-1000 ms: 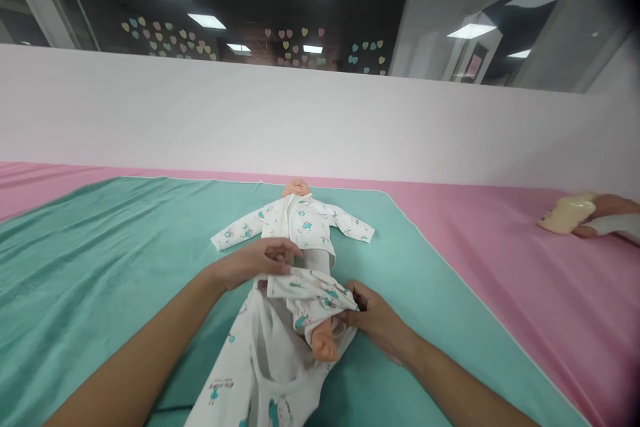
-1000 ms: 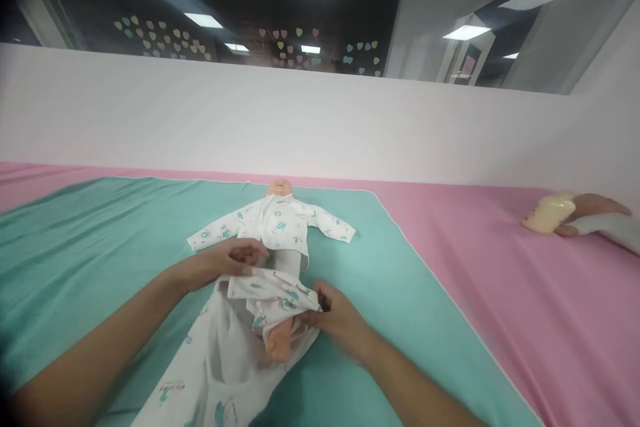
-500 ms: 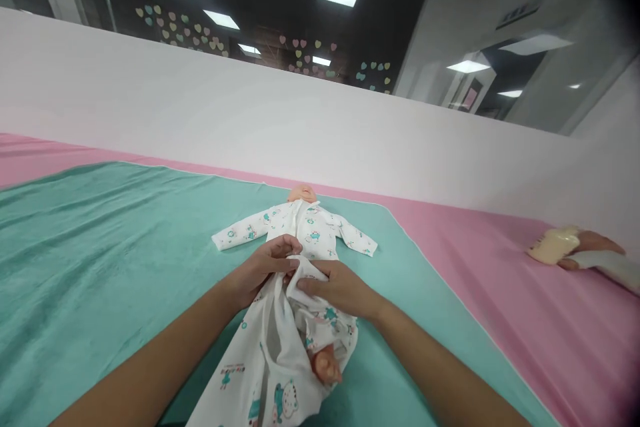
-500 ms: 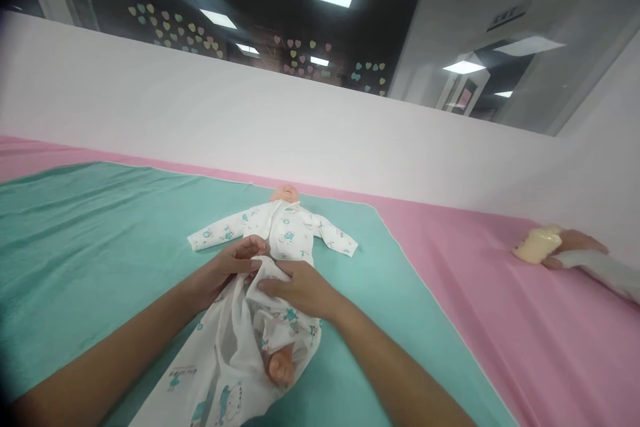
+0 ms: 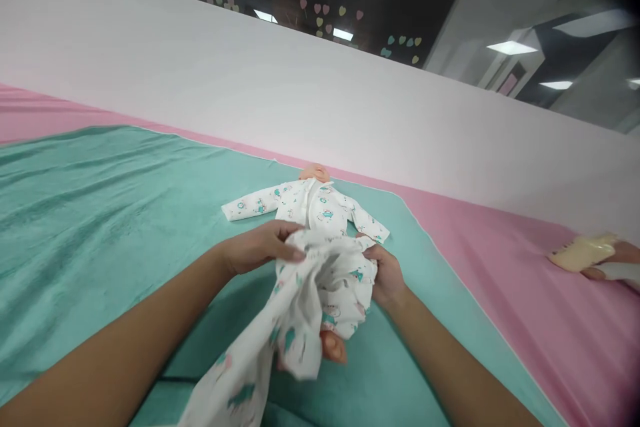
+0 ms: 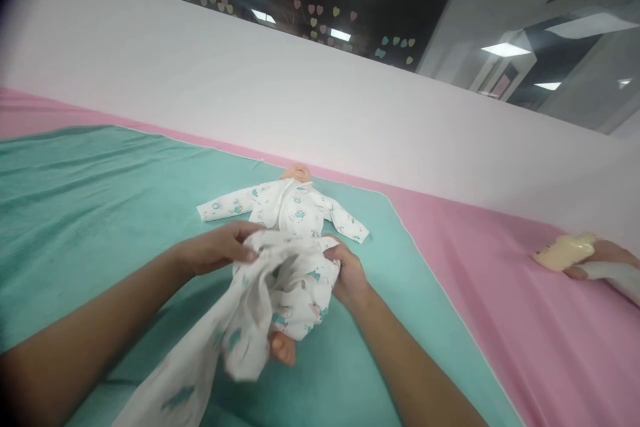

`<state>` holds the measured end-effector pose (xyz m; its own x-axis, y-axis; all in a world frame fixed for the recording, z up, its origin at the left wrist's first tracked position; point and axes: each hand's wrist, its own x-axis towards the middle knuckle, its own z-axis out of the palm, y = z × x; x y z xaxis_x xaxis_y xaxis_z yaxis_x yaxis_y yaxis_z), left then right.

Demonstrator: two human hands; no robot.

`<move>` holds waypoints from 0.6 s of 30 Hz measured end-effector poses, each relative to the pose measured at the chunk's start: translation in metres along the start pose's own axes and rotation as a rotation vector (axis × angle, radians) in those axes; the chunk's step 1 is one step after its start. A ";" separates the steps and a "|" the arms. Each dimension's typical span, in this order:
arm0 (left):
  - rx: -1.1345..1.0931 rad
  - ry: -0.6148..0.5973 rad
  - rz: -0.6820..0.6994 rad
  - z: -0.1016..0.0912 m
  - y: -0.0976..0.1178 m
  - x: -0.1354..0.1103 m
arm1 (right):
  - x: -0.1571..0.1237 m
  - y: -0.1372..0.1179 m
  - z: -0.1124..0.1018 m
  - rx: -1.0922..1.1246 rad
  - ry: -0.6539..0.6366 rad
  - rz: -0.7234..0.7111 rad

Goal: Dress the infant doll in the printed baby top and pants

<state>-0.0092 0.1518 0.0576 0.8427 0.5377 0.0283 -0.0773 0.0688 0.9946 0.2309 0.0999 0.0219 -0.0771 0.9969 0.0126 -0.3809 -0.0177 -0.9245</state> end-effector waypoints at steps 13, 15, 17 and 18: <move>-0.238 0.233 0.154 0.015 -0.011 0.010 | 0.005 -0.026 0.036 -0.412 -0.320 0.147; -0.254 0.216 0.150 0.016 -0.010 0.009 | 0.011 -0.029 0.051 -0.460 -0.428 0.177; -0.282 0.202 0.124 0.013 -0.011 0.007 | 0.015 -0.025 0.059 -0.393 -0.453 0.196; -0.303 0.201 0.106 0.010 -0.012 0.006 | 0.017 -0.021 0.059 -0.303 -0.436 0.199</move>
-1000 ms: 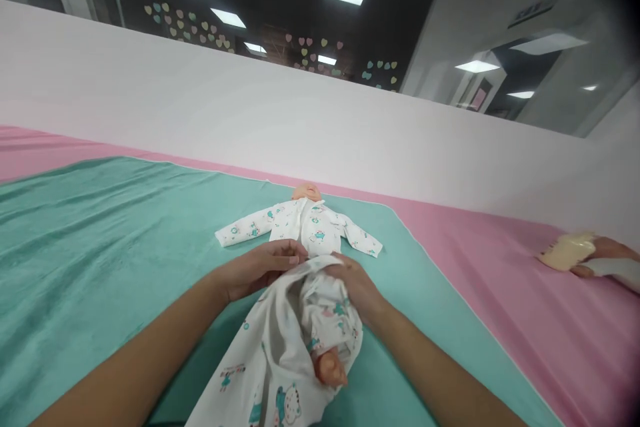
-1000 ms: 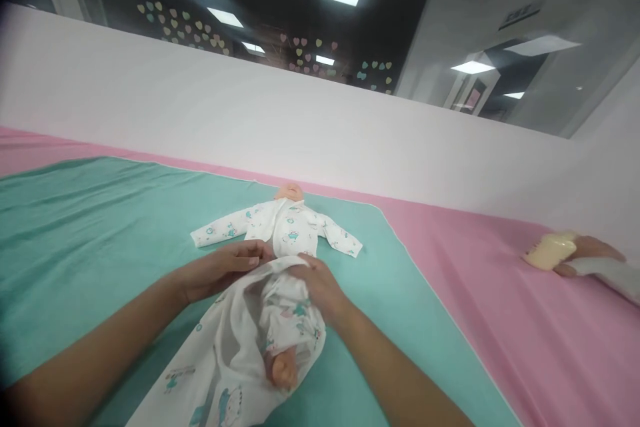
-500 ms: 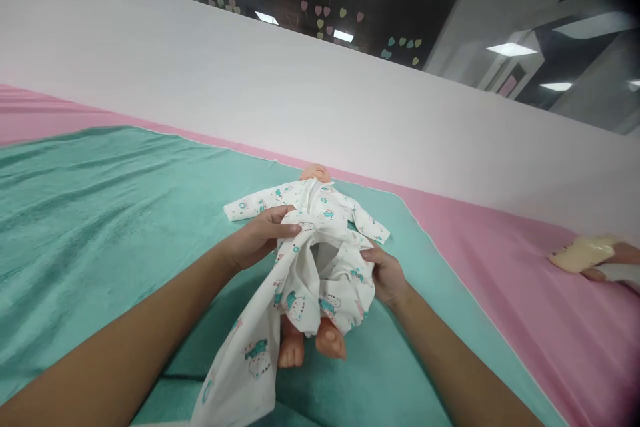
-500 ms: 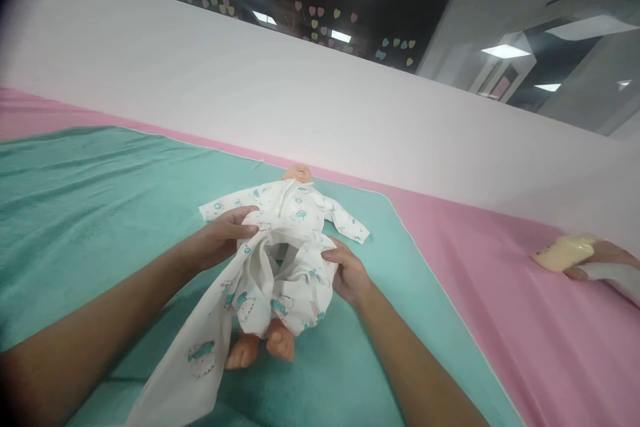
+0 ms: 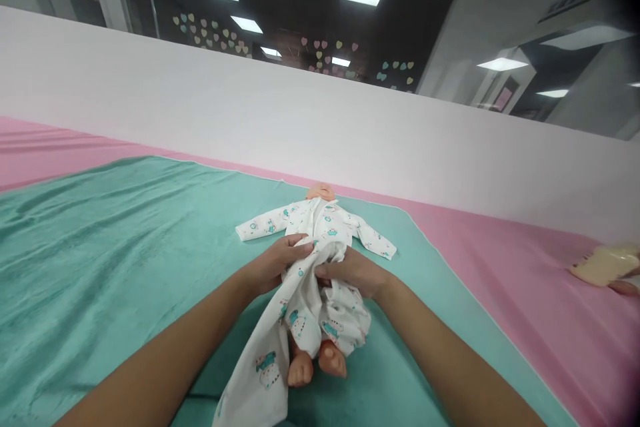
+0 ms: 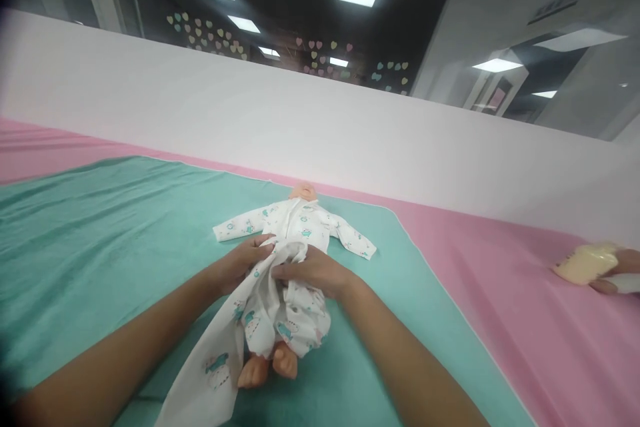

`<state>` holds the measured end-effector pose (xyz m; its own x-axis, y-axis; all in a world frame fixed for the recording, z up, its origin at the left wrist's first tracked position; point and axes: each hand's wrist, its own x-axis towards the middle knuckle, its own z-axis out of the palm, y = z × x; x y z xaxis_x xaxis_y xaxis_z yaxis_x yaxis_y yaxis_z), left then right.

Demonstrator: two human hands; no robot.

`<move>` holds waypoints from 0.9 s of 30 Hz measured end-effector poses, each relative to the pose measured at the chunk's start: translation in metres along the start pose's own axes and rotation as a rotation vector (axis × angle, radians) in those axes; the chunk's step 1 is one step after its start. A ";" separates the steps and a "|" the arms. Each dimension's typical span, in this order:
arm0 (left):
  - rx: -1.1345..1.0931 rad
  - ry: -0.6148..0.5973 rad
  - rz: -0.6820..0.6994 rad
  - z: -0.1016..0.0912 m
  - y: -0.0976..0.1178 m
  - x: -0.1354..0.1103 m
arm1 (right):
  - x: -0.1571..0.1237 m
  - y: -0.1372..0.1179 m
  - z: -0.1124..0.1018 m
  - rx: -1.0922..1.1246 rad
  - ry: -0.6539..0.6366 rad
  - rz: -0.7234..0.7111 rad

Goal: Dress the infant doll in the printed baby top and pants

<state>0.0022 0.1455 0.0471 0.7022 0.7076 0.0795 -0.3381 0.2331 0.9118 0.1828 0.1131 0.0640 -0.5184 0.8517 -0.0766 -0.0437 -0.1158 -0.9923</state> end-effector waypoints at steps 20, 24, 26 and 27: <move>-0.104 0.097 0.000 -0.002 0.001 0.003 | 0.004 0.000 0.012 0.146 0.290 -0.046; -0.086 0.098 0.018 -0.008 -0.001 0.005 | 0.005 0.002 -0.001 0.393 0.302 -0.117; -0.069 0.088 0.032 -0.006 -0.001 0.004 | 0.004 0.000 -0.001 0.432 0.258 -0.100; -0.056 0.074 0.027 -0.004 0.000 0.004 | 0.003 -0.001 0.001 0.421 0.246 -0.092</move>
<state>0.0022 0.1509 0.0454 0.6446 0.7611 0.0720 -0.3924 0.2485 0.8856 0.1808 0.1152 0.0648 -0.2814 0.9576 -0.0611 -0.4475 -0.1873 -0.8745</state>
